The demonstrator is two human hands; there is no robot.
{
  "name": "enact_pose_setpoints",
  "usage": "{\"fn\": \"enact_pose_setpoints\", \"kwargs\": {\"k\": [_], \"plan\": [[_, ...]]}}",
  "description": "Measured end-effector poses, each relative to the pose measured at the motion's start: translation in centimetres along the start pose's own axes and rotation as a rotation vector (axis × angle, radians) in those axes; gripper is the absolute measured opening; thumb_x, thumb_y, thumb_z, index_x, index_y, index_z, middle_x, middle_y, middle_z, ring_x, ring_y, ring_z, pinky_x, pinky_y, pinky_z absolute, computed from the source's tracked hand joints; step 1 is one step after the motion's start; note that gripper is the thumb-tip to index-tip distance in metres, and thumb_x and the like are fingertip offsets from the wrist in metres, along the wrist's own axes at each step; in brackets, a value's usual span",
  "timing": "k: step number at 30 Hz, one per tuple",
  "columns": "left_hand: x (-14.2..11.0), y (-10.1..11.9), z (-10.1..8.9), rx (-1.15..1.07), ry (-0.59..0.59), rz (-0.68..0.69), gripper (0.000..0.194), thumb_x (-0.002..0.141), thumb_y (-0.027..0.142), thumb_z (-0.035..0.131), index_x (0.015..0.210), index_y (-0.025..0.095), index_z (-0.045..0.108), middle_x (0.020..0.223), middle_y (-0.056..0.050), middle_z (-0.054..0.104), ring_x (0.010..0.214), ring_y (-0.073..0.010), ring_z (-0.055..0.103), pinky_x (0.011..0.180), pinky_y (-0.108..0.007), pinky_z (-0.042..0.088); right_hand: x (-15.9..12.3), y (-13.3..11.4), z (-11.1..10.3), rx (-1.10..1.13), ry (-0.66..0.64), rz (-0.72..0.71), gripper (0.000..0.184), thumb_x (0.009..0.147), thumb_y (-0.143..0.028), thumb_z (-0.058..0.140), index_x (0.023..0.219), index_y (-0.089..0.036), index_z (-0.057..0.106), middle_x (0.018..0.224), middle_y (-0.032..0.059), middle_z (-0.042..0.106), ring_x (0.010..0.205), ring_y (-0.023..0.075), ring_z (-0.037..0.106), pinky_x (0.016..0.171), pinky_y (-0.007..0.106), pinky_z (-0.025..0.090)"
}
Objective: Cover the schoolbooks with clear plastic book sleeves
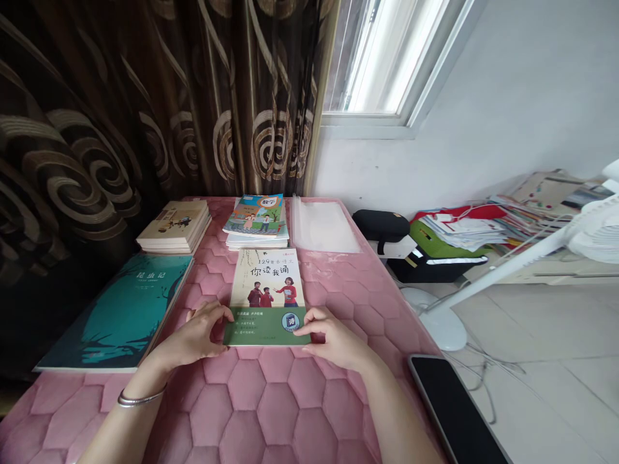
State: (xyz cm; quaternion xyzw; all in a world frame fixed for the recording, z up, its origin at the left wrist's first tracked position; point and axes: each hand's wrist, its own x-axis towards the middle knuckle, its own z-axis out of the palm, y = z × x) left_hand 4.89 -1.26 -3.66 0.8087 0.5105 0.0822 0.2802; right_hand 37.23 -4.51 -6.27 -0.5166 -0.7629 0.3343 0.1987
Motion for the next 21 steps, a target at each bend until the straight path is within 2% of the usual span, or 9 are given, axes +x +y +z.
{"fn": "enact_pose_setpoints", "kwargs": {"k": [8, 16, 21], "plan": [[0.04, -0.06, -0.09, -0.007, -0.019, -0.010, 0.039, 0.062, 0.023, 0.064, 0.100, 0.026, 0.057, 0.104, -0.002, 0.054, 0.108, -0.0270, 0.046, 0.091, -0.038, 0.033, -0.11, 0.36, -0.21, 0.032, -0.003, -0.013, 0.023, 0.077, -0.034, 0.069, 0.099, -0.034, 0.074, 0.103, 0.0017, 0.058, 0.098, 0.0194, 0.059, 0.090, 0.035, 0.048], [-0.01, -0.08, -0.14, -0.021, -0.022, 0.000, 0.041, 0.059, 0.018, 0.060, 0.099, 0.026, 0.057, 0.102, -0.001, 0.054, 0.105, -0.0255, 0.048, 0.089, -0.036, 0.034, -0.18, 0.14, -0.36, 0.036, 0.002, -0.002, 0.023, 0.076, -0.030, 0.069, 0.098, -0.034, 0.074, 0.103, 0.0015, 0.058, 0.096, 0.0189, 0.059, 0.088, 0.034, 0.048], [0.08, -0.05, -0.03, -0.003, -0.018, -0.002, 0.039, 0.061, 0.021, 0.063, 0.100, 0.026, 0.058, 0.103, -0.002, 0.054, 0.108, -0.0266, 0.047, 0.091, -0.038, 0.034, -0.16, -0.07, -0.28, 0.031, 0.007, 0.008, 0.023, 0.076, -0.030, 0.069, 0.098, -0.035, 0.074, 0.103, 0.0013, 0.058, 0.095, 0.0189, 0.060, 0.085, 0.033, 0.050]]}}
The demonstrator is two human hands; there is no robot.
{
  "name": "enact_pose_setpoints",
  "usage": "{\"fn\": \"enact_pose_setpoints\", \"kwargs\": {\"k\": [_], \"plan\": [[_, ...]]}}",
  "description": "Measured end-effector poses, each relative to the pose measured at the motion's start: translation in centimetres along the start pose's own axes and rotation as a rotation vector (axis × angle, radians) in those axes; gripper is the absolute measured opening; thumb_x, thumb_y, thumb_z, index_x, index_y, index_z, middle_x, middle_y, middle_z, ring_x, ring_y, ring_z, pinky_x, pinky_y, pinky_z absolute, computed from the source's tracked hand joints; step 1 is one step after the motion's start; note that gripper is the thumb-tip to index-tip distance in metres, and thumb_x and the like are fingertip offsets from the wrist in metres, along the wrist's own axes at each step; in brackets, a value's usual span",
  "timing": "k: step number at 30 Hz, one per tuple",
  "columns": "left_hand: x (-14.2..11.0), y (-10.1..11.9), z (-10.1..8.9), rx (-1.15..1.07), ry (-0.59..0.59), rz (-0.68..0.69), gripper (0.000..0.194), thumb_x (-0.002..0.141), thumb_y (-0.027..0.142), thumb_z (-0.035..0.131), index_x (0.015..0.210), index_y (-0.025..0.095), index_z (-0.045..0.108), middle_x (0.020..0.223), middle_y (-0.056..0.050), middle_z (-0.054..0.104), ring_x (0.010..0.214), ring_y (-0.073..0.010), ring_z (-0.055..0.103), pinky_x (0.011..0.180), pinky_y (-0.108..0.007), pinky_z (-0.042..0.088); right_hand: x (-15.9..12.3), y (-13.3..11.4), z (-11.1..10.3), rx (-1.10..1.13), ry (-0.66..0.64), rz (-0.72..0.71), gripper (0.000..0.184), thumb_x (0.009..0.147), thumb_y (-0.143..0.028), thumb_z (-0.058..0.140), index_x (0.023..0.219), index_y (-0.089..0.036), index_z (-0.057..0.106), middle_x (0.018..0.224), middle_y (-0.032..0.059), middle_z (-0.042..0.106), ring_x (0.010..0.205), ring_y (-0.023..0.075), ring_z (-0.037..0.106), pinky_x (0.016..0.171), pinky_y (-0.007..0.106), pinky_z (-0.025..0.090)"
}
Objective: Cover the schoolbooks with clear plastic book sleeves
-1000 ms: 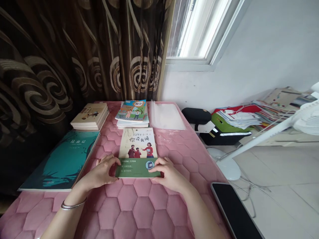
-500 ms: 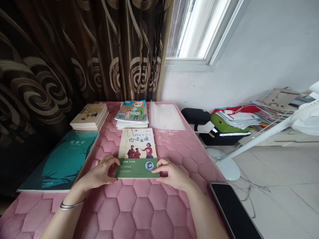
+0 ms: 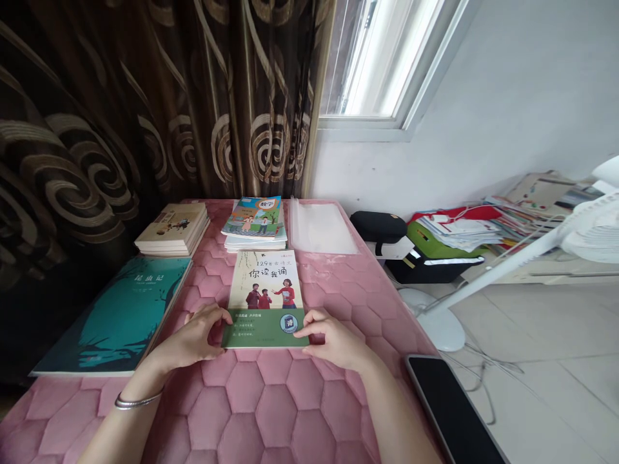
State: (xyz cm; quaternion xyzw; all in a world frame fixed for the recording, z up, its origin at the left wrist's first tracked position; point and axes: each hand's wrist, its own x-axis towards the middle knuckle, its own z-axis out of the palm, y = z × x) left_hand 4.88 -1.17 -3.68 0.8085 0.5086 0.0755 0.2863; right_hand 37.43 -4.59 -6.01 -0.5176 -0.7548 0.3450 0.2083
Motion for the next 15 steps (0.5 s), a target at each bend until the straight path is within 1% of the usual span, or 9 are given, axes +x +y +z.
{"fn": "enact_pose_setpoints", "kwargs": {"k": [2, 5, 9, 12, 15], "plan": [[0.1, 0.0, 0.2, 0.019, 0.009, 0.010, 0.040, 0.062, 0.026, 0.067, 0.100, 0.026, 0.058, 0.105, -0.002, 0.054, 0.110, -0.0275, 0.045, 0.093, -0.039, 0.032, 0.0, -0.2, 0.1, -0.026, 0.008, 0.000, 0.023, 0.076, -0.030, 0.069, 0.098, -0.034, 0.074, 0.103, 0.0016, 0.059, 0.096, 0.0196, 0.059, 0.085, 0.034, 0.050], [0.2, -0.1, 0.7, 0.073, 0.054, 0.024, 0.046, 0.060, 0.032, 0.074, 0.103, 0.028, 0.058, 0.108, -0.002, 0.052, 0.110, -0.0280, 0.044, 0.095, -0.042, 0.029, 0.0, -0.6, 0.2, -0.120, 0.039, -0.015, 0.023, 0.076, -0.026, 0.069, 0.097, -0.035, 0.074, 0.099, 0.0016, 0.060, 0.098, 0.0209, 0.057, 0.088, 0.036, 0.048], [0.3, 0.1, 1.2, 0.143, 0.140, 0.042, 0.051, 0.057, 0.032, 0.078, 0.105, 0.029, 0.058, 0.112, -0.003, 0.050, 0.109, -0.0280, 0.042, 0.092, -0.041, 0.028, 0.0, -1.4, 1.0, -0.239, 0.098, -0.045, 0.024, 0.074, -0.027, 0.074, 0.097, -0.035, 0.073, 0.094, 0.0004, 0.061, 0.097, 0.0220, 0.054, 0.092, 0.041, 0.044], [0.4, 0.7, 1.8, 0.140, 0.148, 0.081, 0.044, 0.059, 0.034, 0.079, 0.097, 0.026, 0.059, 0.108, -0.003, 0.051, 0.105, -0.0265, 0.043, 0.089, -0.039, 0.029, 0.5, -2.6, 2.6, -0.302, 0.159, -0.083, 0.026, 0.074, -0.033, 0.076, 0.100, -0.031, 0.070, 0.096, 0.0023, 0.061, 0.097, 0.0237, 0.053, 0.091, 0.043, 0.044], [0.6, 1.8, 2.7, 0.123, 0.144, 0.135, 0.032, 0.063, 0.035, 0.077, 0.085, 0.023, 0.057, 0.100, -0.002, 0.052, 0.100, -0.0246, 0.044, 0.085, -0.037, 0.029, 1.4, -4.2, 5.0, -0.365, 0.193, -0.118, 0.028, 0.075, -0.035, 0.075, 0.099, -0.026, 0.068, 0.097, 0.0048, 0.061, 0.098, 0.0260, 0.052, 0.086, 0.043, 0.045]]}}
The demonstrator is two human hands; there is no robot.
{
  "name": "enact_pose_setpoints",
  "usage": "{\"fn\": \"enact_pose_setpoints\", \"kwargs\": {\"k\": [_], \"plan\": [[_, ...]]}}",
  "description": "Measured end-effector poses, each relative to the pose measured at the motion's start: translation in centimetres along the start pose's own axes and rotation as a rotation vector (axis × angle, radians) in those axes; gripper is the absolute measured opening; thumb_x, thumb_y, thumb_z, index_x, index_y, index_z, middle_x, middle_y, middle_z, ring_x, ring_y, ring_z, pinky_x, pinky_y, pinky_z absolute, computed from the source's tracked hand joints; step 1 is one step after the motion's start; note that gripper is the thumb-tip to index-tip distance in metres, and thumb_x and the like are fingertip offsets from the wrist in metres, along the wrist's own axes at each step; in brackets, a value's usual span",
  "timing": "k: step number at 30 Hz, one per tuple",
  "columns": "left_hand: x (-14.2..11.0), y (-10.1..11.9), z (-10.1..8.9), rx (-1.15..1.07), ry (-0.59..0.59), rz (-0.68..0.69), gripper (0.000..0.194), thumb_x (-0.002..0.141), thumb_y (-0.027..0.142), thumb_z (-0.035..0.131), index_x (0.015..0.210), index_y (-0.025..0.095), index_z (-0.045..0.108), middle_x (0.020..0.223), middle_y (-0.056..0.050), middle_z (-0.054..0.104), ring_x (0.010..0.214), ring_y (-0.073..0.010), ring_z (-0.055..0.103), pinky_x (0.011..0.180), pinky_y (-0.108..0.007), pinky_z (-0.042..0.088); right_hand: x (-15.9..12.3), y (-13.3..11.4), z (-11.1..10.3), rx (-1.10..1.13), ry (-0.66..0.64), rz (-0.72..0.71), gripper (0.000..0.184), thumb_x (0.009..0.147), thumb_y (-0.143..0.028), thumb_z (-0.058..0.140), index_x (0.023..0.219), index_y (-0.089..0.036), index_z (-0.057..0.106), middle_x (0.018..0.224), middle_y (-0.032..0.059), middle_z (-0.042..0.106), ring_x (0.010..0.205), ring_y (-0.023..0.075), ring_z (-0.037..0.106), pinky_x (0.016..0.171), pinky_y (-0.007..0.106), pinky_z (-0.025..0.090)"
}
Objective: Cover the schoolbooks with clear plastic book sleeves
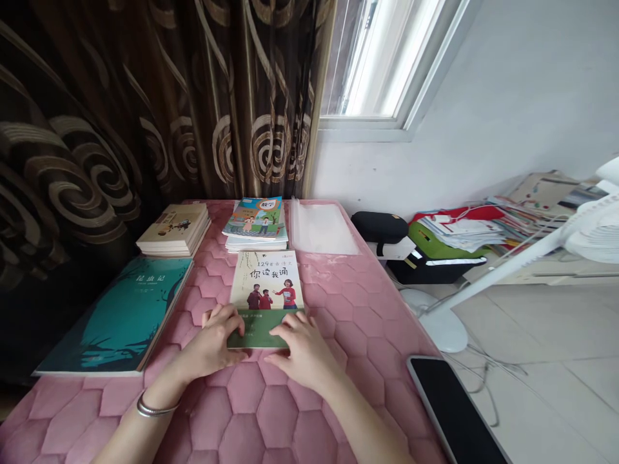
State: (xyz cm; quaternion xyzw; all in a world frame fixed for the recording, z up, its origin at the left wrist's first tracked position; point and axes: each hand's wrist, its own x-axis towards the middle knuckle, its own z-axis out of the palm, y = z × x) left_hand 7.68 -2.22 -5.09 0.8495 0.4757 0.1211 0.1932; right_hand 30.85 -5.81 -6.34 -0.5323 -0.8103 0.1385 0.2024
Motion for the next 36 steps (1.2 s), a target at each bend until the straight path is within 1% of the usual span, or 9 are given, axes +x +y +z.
{"fn": "enact_pose_setpoints", "kwargs": {"k": [3, 5, 9, 14, 19, 23, 26, 30, 36], "plan": [[0.3, 0.8, 0.8, -0.009, 0.025, 0.032, 0.029, 0.065, 0.035, 0.077, 0.080, 0.022, 0.056, 0.097, -0.001, 0.054, 0.099, -0.0240, 0.046, 0.083, -0.036, 0.029, 0.7, -1.7, 1.7, -0.051, 0.032, -0.010, 0.023, 0.077, -0.035, 0.074, 0.094, -0.023, 0.066, 0.094, 0.0056, 0.061, 0.094, 0.0258, 0.053, 0.082, 0.043, 0.046], [0.5, 0.9, 1.1, -0.008, 0.039, 0.032, 0.030, 0.066, 0.037, 0.077, 0.079, 0.022, 0.056, 0.095, -0.001, 0.055, 0.098, -0.0241, 0.046, 0.082, -0.036, 0.029, 0.9, -2.1, 2.4, -0.065, 0.048, -0.011, 0.020, 0.078, -0.034, 0.073, 0.092, -0.022, 0.065, 0.094, 0.0055, 0.061, 0.092, 0.0253, 0.054, 0.080, 0.041, 0.046], [0.5, 0.6, 1.1, 0.003, 0.043, 0.012, 0.029, 0.065, 0.036, 0.077, 0.079, 0.022, 0.056, 0.094, -0.001, 0.055, 0.097, -0.0237, 0.047, 0.081, -0.036, 0.029, 0.9, -1.7, 2.8, -0.060, 0.080, 0.006, 0.015, 0.078, -0.029, 0.073, 0.088, -0.023, 0.064, 0.092, 0.0041, 0.061, 0.090, 0.0238, 0.055, 0.078, 0.038, 0.047], [0.4, 0.2, 0.5, 0.019, 0.074, -0.001, 0.029, 0.063, 0.030, 0.076, 0.080, 0.021, 0.054, 0.095, 0.000, 0.055, 0.096, -0.0226, 0.047, 0.081, -0.035, 0.028, 0.7, -0.8, 2.6, -0.031, 0.110, 0.001, 0.014, 0.078, -0.029, 0.073, 0.085, -0.023, 0.063, 0.090, 0.0039, 0.061, 0.089, 0.0232, 0.056, 0.078, 0.038, 0.047], [0.2, -0.4, -0.3, 0.017, 0.057, 0.003, 0.032, 0.062, 0.031, 0.076, 0.084, 0.022, 0.055, 0.097, -0.001, 0.055, 0.097, -0.0232, 0.046, 0.083, -0.035, 0.027, 0.5, 0.0, 2.0, 0.006, 0.081, -0.038, 0.016, 0.078, -0.025, 0.073, 0.090, -0.023, 0.064, 0.092, 0.0036, 0.061, 0.091, 0.0226, 0.056, 0.083, 0.040, 0.047], [0.0, -1.1, -0.9, 0.029, 0.020, -0.004, 0.034, 0.062, 0.031, 0.075, 0.090, 0.023, 0.057, 0.099, -0.001, 0.055, 0.101, -0.0245, 0.045, 0.086, -0.037, 0.026, 0.3, 1.3, 0.8, 0.074, -0.012, -0.070, 0.018, 0.078, -0.022, 0.073, 0.094, -0.023, 0.065, 0.095, 0.0031, 0.061, 0.095, 0.0213, 0.056, 0.086, 0.037, 0.047], [-0.1, -1.6, -1.3, 0.018, -0.021, -0.022, 0.037, 0.062, 0.031, 0.075, 0.093, 0.025, 0.058, 0.100, 0.000, 0.055, 0.103, -0.0249, 0.045, 0.089, -0.038, 0.025, 0.0, 2.6, -0.4, 0.131, -0.070, -0.030, 0.017, 0.077, -0.022, 0.073, 0.092, -0.024, 0.065, 0.096, 0.0025, 0.060, 0.097, 0.0209, 0.056, 0.084, 0.035, 0.047], [-0.3, -2.2, -1.7, -0.006, -0.064, -0.050, 0.039, 0.061, 0.030, 0.075, 0.095, 0.026, 0.059, 0.100, 0.000, 0.054, 0.106, -0.0255, 0.044, 0.094, -0.040, 0.024, -0.6, 4.1, -1.5, 0.232, -0.117, 0.031, 0.018, 0.077, -0.021, 0.072, 0.092, -0.025, 0.064, 0.099, 0.0012, 0.059, 0.095, 0.0188, 0.056, 0.080, 0.031, 0.048], [-0.4, -2.5, -2.1, -0.045, -0.084, -0.064, 0.039, 0.061, 0.030, 0.075, 0.097, 0.026, 0.060, 0.102, 0.000, 0.053, 0.109, -0.0268, 0.044, 0.097, -0.041, 0.025, -1.1, 5.3, -2.4, 0.306, -0.194, 0.107, 0.021, 0.075, -0.019, 0.067, 0.094, -0.027, 0.065, 0.108, 0.0006, 0.058, 0.099, 0.0176, 0.055, 0.085, 0.029, 0.046]]}}
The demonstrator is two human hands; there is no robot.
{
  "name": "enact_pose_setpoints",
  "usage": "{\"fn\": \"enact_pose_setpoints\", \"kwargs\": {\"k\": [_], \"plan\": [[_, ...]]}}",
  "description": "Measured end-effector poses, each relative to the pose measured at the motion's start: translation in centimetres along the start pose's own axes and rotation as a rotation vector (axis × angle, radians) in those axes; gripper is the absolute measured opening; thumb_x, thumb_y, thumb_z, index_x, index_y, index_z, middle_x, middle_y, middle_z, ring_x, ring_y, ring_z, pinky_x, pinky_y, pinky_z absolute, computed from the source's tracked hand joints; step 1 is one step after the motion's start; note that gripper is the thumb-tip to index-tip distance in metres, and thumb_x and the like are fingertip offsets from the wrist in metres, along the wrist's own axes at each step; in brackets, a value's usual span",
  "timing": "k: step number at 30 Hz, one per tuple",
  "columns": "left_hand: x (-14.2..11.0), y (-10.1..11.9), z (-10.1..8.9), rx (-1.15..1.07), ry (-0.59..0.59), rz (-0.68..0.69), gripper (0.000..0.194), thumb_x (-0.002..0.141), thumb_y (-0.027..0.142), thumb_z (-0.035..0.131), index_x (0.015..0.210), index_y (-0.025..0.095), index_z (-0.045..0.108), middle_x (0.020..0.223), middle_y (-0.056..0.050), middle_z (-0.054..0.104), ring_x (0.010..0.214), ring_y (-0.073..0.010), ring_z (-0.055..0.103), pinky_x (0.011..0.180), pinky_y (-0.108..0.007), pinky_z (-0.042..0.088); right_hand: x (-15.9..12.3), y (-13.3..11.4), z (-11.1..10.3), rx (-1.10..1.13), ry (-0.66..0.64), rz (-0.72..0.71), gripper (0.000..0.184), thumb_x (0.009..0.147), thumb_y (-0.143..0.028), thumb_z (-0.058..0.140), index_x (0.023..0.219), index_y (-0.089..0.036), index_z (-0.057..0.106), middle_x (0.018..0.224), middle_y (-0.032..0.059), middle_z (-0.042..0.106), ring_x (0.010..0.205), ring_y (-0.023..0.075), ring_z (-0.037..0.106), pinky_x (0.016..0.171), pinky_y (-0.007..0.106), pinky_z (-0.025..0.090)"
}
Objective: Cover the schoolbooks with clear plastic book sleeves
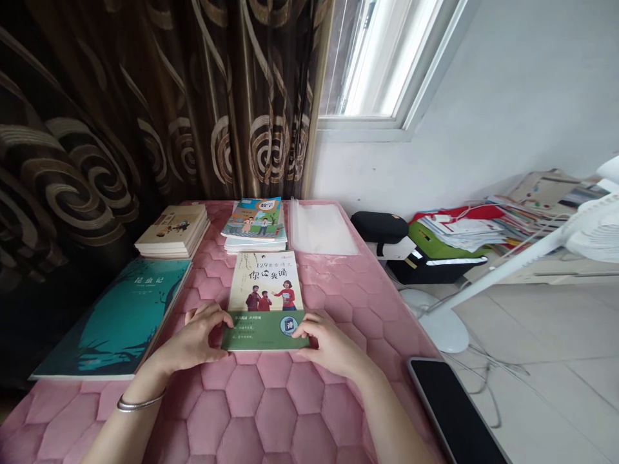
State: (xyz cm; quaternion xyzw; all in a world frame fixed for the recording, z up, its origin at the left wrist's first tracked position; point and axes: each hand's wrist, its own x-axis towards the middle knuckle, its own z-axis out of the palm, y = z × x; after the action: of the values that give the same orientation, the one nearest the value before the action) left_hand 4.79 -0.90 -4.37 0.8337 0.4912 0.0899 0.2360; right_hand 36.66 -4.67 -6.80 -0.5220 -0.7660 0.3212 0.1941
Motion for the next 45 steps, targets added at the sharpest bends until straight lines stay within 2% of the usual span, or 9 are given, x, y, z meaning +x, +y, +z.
{"fn": "enact_pose_setpoints", "kwargs": {"k": [8, 14, 18, 22, 28, 31, 34, 39, 45], "plan": [[0.0, 0.0, -0.2, -0.049, -0.044, -0.038, 0.042, 0.060, 0.030, 0.073, 0.100, 0.027, 0.060, 0.098, 0.001, 0.055, 0.101, -0.0244, 0.051, 0.092, -0.037, 0.031, -0.4, -0.4, -1.1, 0.013, -0.061, 0.116, 0.026, 0.075, -0.021, 0.066, 0.098, -0.032, 0.066, 0.116, -0.0027, 0.057, 0.100, 0.0161, 0.058, 0.085, 0.027, 0.047], [0.0, -0.1, -0.2, -0.082, -0.061, -0.048, 0.042, 0.061, 0.029, 0.072, 0.100, 0.027, 0.057, 0.103, 0.000, 0.056, 0.103, -0.0244, 0.050, 0.091, -0.036, 0.032, -0.3, -0.5, -1.2, 0.025, -0.059, 0.090, 0.027, 0.074, -0.019, 0.066, 0.098, -0.031, 0.066, 0.112, -0.0019, 0.057, 0.095, 0.0149, 0.058, 0.084, 0.026, 0.048], [0.0, -0.1, 0.2, -0.090, -0.038, -0.046, 0.043, 0.060, 0.031, 0.074, 0.099, 0.026, 0.056, 0.106, -0.001, 0.056, 0.108, -0.0260, 0.049, 0.093, -0.038, 0.031, 0.2, -0.7, -1.6, 0.035, -0.081, 0.021, 0.032, 0.076, -0.023, 0.066, 0.106, -0.032, 0.065, 0.113, 0.0000, 0.055, 0.093, 0.0151, 0.058, 0.083, 0.027, 0.048], [0.1, -0.2, 0.7, -0.077, -0.030, -0.065, 0.046, 0.059, 0.033, 0.074, 0.100, 0.026, 0.055, 0.111, -0.003, 0.056, 0.109, -0.0274, 0.048, 0.093, -0.039, 0.032, 2.9, -0.3, -2.3, -0.043, 0.025, -0.001, 0.021, 0.084, -0.030, 0.059, 0.104, -0.025, 0.064, 0.103, 0.0029, 0.058, 0.087, 0.0159, 0.059, 0.081, 0.030, 0.049], [0.1, 0.1, 0.7, -0.061, -0.020, -0.071, 0.042, 0.059, 0.035, 0.074, 0.093, 0.024, 0.051, 0.107, -0.003, 0.057, 0.108, -0.0276, 0.049, 0.090, -0.038, 0.032, 10.2, 0.6, -2.7, -0.334, 0.239, -0.035, 0.025, 0.086, -0.024, 0.057, 0.111, -0.022, 0.062, 0.121, 0.0078, 0.056, 0.117, 0.0219, 0.050, 0.102, 0.037, 0.037], [0.1, 0.4, 0.4, -0.056, -0.020, -0.072, 0.037, 0.061, 0.033, 0.072, 0.088, 0.023, 0.049, 0.102, -0.002, 0.057, 0.105, -0.0263, 0.050, 0.089, -0.037, 0.032, 13.8, 0.6, -2.8, -0.454, 0.223, 0.050, 0.036, 0.089, -0.025, 0.055, 0.125, -0.019, 0.055, 0.135, 0.0099, 0.049, 0.127, 0.0219, 0.042, 0.107, 0.035, 0.032], [0.1, 0.5, 0.3, -0.054, -0.029, -0.096, 0.036, 0.061, 0.035, 0.071, 0.086, 0.023, 0.048, 0.103, -0.002, 0.057, 0.105, -0.0271, 0.051, 0.088, -0.037, 0.033, 16.4, 0.6, -3.0, -0.483, 0.214, 0.104, 0.036, 0.092, -0.023, 0.050, 0.126, -0.014, 0.053, 0.133, 0.0129, 0.051, 0.125, 0.0229, 0.044, 0.105, 0.034, 0.032], [0.1, 0.4, 0.4, -0.028, -0.019, -0.105, 0.035, 0.061, 0.036, 0.071, 0.084, 0.021, 0.049, 0.102, -0.003, 0.056, 0.101, -0.0268, 0.051, 0.086, -0.037, 0.034, 18.7, 0.4, -2.8, -0.526, 0.200, 0.186, 0.032, 0.094, -0.026, 0.045, 0.121, -0.013, 0.055, 0.127, 0.0151, 0.055, 0.121, 0.0276, 0.045, 0.097, 0.038, 0.036], [0.0, 0.4, -0.1, 0.019, -0.026, -0.100, 0.030, 0.062, 0.036, 0.071, 0.078, 0.021, 0.050, 0.102, -0.004, 0.054, 0.100, -0.0264, 0.053, 0.084, -0.037, 0.037, 18.7, -0.1, -2.6, -0.572, 0.202, 0.250, 0.033, 0.093, -0.028, 0.044, 0.121, -0.015, 0.054, 0.128, 0.0156, 0.054, 0.122, 0.0293, 0.042, 0.095, 0.040, 0.038]]}}
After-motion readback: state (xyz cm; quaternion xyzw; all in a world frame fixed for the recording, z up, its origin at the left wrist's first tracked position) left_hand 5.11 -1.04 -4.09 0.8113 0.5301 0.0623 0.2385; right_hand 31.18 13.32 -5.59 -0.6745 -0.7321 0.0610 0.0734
